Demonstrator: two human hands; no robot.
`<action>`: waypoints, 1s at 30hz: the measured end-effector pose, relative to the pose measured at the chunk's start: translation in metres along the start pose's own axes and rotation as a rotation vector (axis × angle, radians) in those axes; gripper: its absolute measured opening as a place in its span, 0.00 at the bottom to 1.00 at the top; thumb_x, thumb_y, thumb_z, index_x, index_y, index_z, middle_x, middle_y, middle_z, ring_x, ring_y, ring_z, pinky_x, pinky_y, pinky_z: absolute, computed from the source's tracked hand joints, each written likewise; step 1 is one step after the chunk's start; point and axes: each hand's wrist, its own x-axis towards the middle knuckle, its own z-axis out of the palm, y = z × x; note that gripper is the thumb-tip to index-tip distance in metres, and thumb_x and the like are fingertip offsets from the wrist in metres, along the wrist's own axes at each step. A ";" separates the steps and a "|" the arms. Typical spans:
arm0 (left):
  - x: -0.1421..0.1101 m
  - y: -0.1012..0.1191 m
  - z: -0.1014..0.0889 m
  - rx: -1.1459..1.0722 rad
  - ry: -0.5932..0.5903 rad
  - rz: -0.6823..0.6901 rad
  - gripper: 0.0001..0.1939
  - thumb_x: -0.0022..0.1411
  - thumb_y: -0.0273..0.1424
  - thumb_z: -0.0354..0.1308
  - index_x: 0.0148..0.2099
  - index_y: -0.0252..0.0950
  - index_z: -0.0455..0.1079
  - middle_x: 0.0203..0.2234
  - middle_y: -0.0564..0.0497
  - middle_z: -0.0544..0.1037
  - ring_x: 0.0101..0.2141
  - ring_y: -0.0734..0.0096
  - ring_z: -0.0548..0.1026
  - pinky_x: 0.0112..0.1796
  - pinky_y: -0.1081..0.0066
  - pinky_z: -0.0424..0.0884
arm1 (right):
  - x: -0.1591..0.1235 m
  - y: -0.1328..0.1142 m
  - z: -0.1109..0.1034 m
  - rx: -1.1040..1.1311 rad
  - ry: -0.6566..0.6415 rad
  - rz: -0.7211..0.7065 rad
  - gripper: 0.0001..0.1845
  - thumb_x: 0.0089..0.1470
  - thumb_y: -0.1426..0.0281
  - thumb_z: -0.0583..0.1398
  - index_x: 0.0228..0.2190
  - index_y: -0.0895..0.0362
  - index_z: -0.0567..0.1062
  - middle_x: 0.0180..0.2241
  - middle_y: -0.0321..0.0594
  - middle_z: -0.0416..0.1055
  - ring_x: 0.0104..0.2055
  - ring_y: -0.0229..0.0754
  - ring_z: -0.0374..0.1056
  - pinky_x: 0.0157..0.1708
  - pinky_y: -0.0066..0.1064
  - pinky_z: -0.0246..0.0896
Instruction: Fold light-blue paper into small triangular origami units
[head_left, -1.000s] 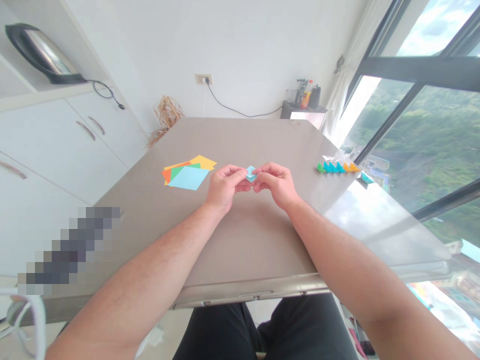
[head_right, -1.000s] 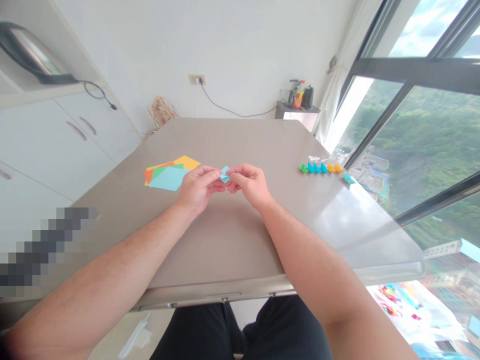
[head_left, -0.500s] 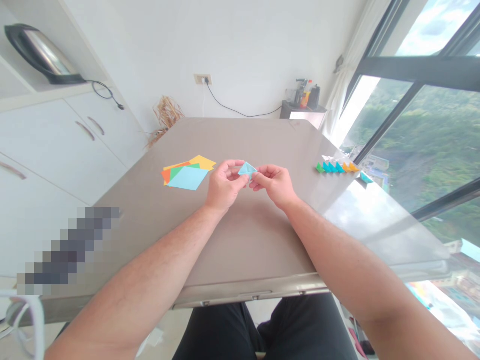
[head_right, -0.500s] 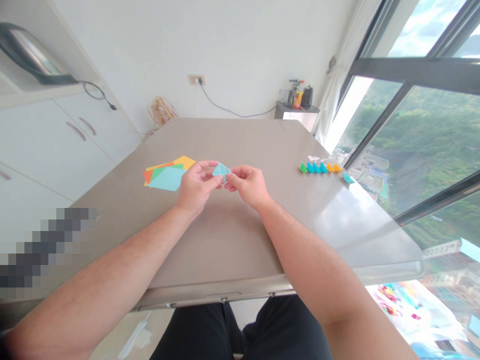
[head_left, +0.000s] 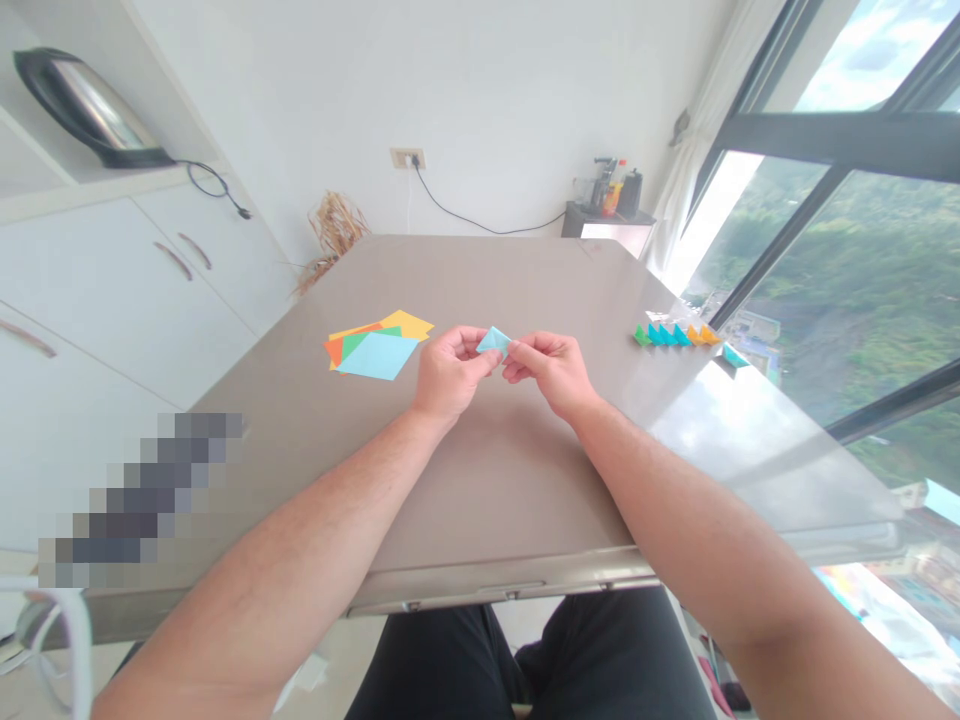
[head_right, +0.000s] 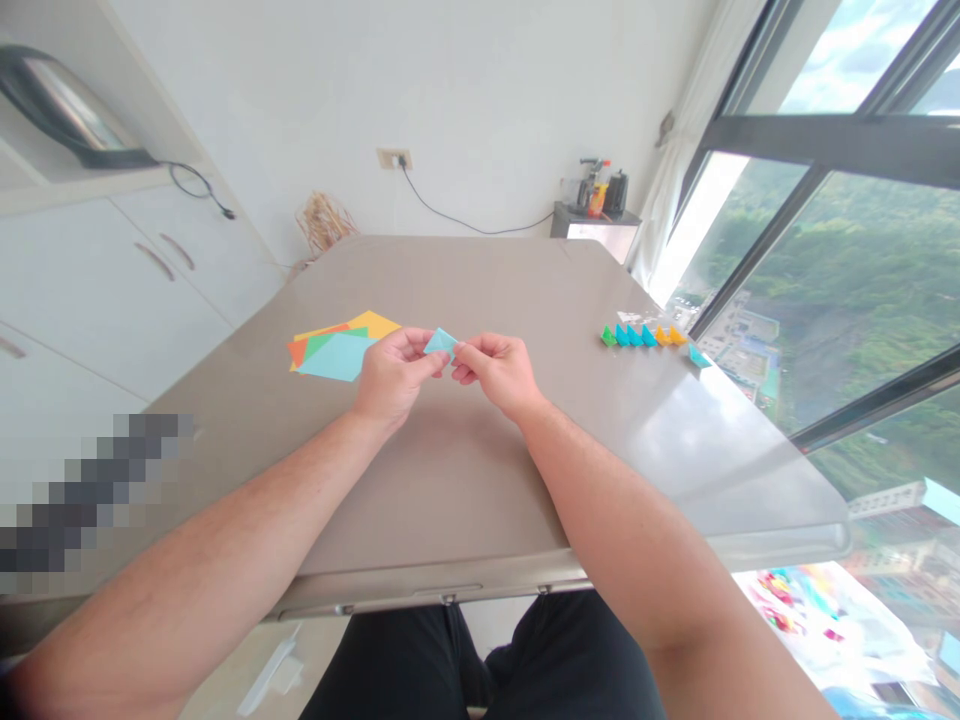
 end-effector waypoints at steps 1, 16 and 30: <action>0.000 0.000 0.000 -0.001 -0.001 -0.001 0.12 0.50 0.32 0.71 0.38 0.36 0.77 0.28 0.51 0.82 0.29 0.70 0.77 0.32 0.69 0.72 | 0.000 0.000 0.000 0.006 -0.002 0.003 0.11 0.49 0.62 0.68 0.23 0.56 0.79 0.22 0.38 0.77 0.25 0.38 0.72 0.31 0.31 0.71; -0.002 0.004 0.003 0.003 -0.007 -0.023 0.13 0.48 0.33 0.72 0.36 0.36 0.76 0.27 0.51 0.81 0.28 0.71 0.76 0.33 0.69 0.72 | 0.001 0.004 0.001 -0.049 0.019 0.002 0.17 0.47 0.56 0.70 0.26 0.56 0.77 0.22 0.37 0.75 0.25 0.38 0.71 0.30 0.33 0.70; -0.001 -0.001 0.002 0.066 -0.073 -0.044 0.09 0.54 0.36 0.68 0.31 0.37 0.74 0.25 0.52 0.78 0.28 0.72 0.74 0.30 0.71 0.70 | 0.000 0.007 -0.002 -0.060 0.026 -0.022 0.21 0.47 0.51 0.71 0.25 0.56 0.77 0.21 0.37 0.73 0.24 0.38 0.70 0.29 0.33 0.68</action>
